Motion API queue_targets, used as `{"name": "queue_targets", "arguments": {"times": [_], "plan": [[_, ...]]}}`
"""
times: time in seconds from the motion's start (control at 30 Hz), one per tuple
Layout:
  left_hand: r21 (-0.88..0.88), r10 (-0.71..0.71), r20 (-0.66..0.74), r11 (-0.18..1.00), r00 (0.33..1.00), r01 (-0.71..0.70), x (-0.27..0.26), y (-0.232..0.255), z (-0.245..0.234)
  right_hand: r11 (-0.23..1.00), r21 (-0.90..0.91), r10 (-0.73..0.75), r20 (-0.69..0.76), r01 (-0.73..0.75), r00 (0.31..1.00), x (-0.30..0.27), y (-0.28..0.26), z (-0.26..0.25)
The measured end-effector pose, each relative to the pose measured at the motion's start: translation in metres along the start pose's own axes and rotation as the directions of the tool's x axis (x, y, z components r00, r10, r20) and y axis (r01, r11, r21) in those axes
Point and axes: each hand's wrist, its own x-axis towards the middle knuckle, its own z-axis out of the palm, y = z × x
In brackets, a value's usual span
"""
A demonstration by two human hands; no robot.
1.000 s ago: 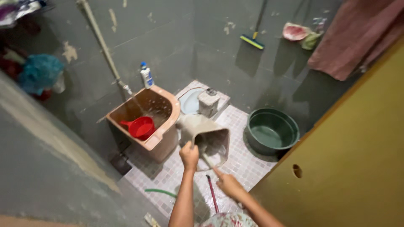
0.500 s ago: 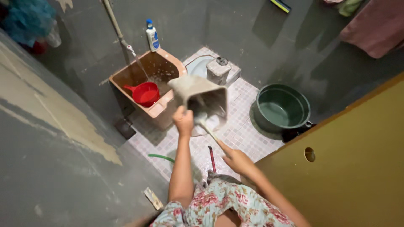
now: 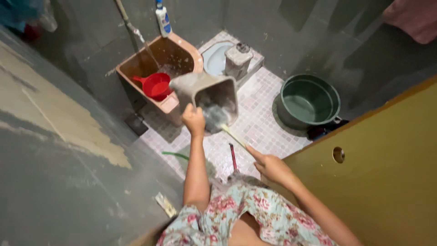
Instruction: The person scrubs the inside of a mop bucket with a brush, rinses it under running water, and then wipes the bucket with a cloth. The task involves repeated scrubbing and rinsing actions to clean the bucket.
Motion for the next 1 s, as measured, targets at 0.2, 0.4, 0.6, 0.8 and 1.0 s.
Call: {"name": "queue_targets", "arguments": {"times": [0.2,0.4,0.6,0.8,1.0], "plan": [[0.016,0.025,0.167,0.999,0.986,-0.028,-0.018,0.011,0.014,0.966,-0.156,0.179,-0.185,-0.208,0.966,0.065,-0.011,0.032],[0.022,-0.013,0.029,1.0,1.0,0.012,0.002,0.005,-0.007,0.983,-0.116,0.151,0.048,-0.145,0.987,-0.001,0.002,0.004],[0.019,0.04,0.151,0.999,0.988,-0.043,-0.023,0.012,0.021,0.938,-0.232,0.219,-0.177,-0.257,0.96,0.052,-0.013,0.026],[0.05,0.029,0.038,0.998,0.999,-0.031,0.0,0.011,-0.003,0.983,0.006,0.185,-0.008,-0.185,0.983,-0.015,0.014,-0.005],[-0.077,-0.014,0.175,0.997,0.985,0.028,-0.036,0.021,0.024,0.923,0.385,0.054,-0.146,0.006,0.988,0.043,0.012,0.034]]}}
